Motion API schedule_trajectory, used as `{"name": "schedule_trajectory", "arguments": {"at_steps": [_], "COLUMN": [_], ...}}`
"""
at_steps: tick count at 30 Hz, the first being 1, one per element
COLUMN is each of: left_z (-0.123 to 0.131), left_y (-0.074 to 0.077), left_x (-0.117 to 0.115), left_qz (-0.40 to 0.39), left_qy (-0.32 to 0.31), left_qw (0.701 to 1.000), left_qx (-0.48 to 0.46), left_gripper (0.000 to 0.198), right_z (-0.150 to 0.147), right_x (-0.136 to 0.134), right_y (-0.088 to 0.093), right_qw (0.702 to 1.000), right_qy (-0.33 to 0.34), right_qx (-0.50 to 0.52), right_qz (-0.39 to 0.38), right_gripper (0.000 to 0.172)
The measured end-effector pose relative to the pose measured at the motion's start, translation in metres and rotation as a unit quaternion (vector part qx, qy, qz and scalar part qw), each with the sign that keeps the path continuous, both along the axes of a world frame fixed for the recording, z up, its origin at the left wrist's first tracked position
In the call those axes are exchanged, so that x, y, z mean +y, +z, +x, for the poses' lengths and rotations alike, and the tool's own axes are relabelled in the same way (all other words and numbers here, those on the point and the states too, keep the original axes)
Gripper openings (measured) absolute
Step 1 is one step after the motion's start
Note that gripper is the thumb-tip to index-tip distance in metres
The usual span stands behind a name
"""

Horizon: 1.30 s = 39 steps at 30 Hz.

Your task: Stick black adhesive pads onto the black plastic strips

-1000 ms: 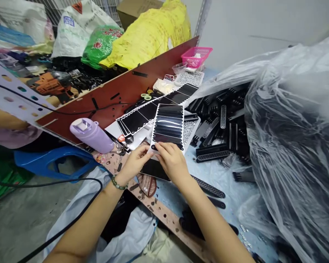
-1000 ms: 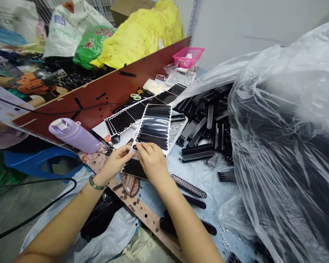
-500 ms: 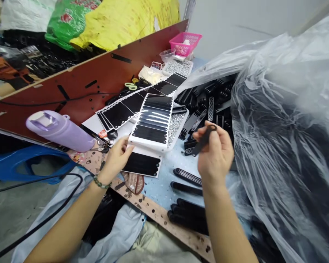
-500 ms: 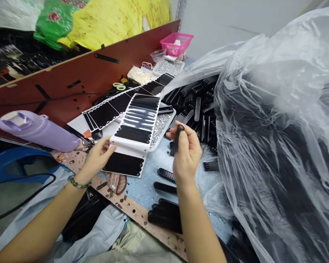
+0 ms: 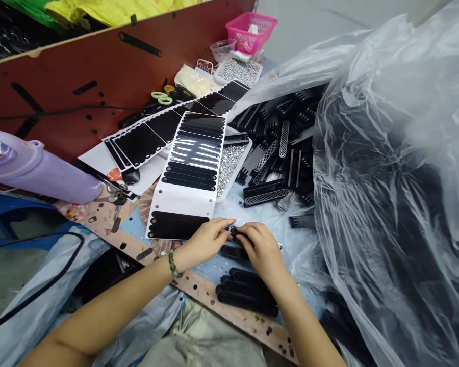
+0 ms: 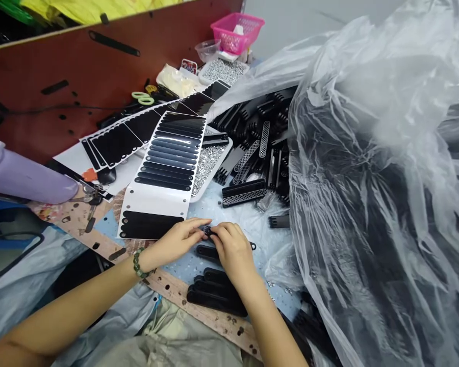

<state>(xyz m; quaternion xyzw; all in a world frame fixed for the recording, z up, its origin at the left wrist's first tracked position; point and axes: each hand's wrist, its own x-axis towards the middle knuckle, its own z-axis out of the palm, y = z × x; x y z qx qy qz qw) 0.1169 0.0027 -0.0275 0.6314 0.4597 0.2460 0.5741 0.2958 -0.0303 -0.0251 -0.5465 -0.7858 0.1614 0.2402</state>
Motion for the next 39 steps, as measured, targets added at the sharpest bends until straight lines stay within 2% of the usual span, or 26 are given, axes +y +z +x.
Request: {"name": "schedule_trajectory", "arguments": {"at_steps": [3, 7, 14, 17, 20, 23, 28, 32, 34, 36, 39], "left_z": [0.001, 0.0, 0.003, 0.005, 0.006, 0.006, 0.006, 0.007, 0.007, 0.007, 0.008], "left_y": [-0.008, -0.01, -0.013, -0.01, -0.004, -0.001, -0.004, -0.006, -0.004, 0.002, 0.012], "left_x": [0.002, 0.002, 0.004, 0.005, 0.005, 0.004, 0.003, 0.004, 0.005, 0.005, -0.001], "left_qz": [-0.028, -0.043, -0.041, -0.083, -0.107, -0.083, -0.046, -0.065, -0.063, -0.02, 0.12], "left_qy": [-0.001, 0.009, 0.024, 0.034, 0.028, 0.012, -0.01, -0.01, -0.011, -0.025, -0.066], "left_qw": [0.999, 0.997, 0.998, 0.994, 0.994, 0.996, 0.998, 0.997, 0.996, 0.994, 0.976], "left_qx": [-0.035, -0.061, -0.045, -0.061, -0.024, 0.016, 0.045, 0.05, 0.066, 0.101, 0.171], "left_gripper": [0.035, 0.034, 0.025, 0.023, 0.022, 0.019, 0.02, 0.022, 0.023, 0.024, 0.032], "right_z": [-0.001, -0.002, -0.008, 0.003, 0.02, 0.03, 0.028, 0.027, 0.033, 0.043, 0.063], "right_x": [0.002, 0.002, 0.003, -0.003, -0.012, -0.017, -0.013, -0.01, -0.009, -0.011, -0.023], "right_y": [0.001, 0.0, 0.006, 0.009, 0.009, 0.007, 0.014, 0.023, 0.023, 0.022, 0.022], "right_qw": [1.0, 0.999, 0.997, 0.995, 0.994, 0.992, 0.988, 0.973, 0.963, 0.969, 0.981], "right_qy": [0.003, 0.007, 0.003, -0.037, -0.085, -0.083, -0.076, -0.132, -0.161, -0.163, -0.175], "right_qx": [-0.016, -0.031, -0.074, -0.087, -0.03, 0.023, 0.024, -0.101, -0.158, -0.139, -0.017], "right_qz": [0.01, 0.015, -0.012, -0.029, -0.055, -0.087, -0.133, -0.159, -0.146, -0.119, -0.078], "right_gripper": [0.014, 0.015, 0.014, 0.019, 0.019, 0.014, 0.015, 0.009, 0.018, 0.022, 0.02]}}
